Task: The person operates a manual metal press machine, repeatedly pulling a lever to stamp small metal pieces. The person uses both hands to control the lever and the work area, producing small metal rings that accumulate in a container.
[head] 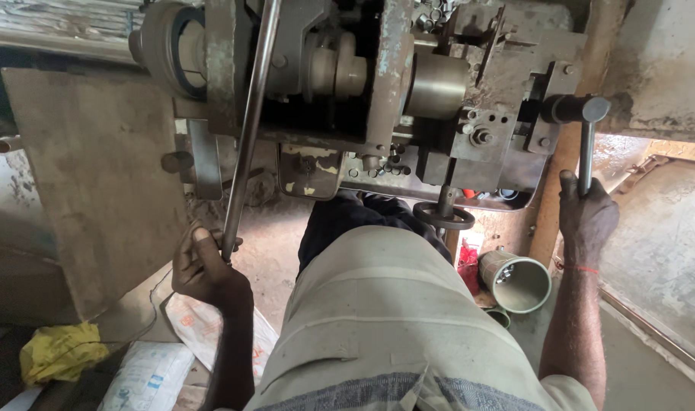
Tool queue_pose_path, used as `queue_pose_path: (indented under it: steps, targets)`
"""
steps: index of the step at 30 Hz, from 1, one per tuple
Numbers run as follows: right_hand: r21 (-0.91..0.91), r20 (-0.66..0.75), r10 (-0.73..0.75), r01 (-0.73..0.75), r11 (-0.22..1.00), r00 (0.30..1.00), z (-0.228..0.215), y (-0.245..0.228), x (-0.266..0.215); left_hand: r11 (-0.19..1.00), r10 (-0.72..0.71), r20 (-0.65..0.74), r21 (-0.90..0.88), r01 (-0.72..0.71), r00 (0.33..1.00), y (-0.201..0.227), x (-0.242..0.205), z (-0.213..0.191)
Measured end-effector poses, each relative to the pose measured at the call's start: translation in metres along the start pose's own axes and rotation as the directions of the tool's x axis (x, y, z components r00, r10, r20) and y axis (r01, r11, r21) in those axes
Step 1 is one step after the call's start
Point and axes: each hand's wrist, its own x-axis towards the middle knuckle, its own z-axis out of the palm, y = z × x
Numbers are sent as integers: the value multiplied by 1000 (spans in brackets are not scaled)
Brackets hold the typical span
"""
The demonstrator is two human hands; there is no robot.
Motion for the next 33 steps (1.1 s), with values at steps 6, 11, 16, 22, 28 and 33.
queue_pose_path:
  steps: [6, 11, 16, 22, 28, 33]
  targets:
    - [40, -3, 3, -3, 999, 1000, -1, -1, 0, 999, -14, -2, -35, 14, 1000, -3, 0, 0]
    - [41, -10, 2, -1, 999, 1000, 0, 0, 0, 1000, 5, -12, 3, -5, 1000, -2, 1, 0]
    - [66, 0, 49, -49, 997, 999, 1, -1, 2, 998, 58, 13, 14, -58, 998, -1, 1, -1]
    - [60, -3, 76, -75, 995, 997, 0, -4, 3, 997, 71, 13, -19, -70, 997, 7, 0, 5]
    - [6, -25, 24, -24, 1000, 999, 2, -2, 2, 996, 83, 24, -37, -83, 996, 6, 2, 4]
    - [-47, -38, 3, -5, 999, 999, 4, 2, 2, 995, 93, 4, -24, -92, 996, 0, 2, 2]
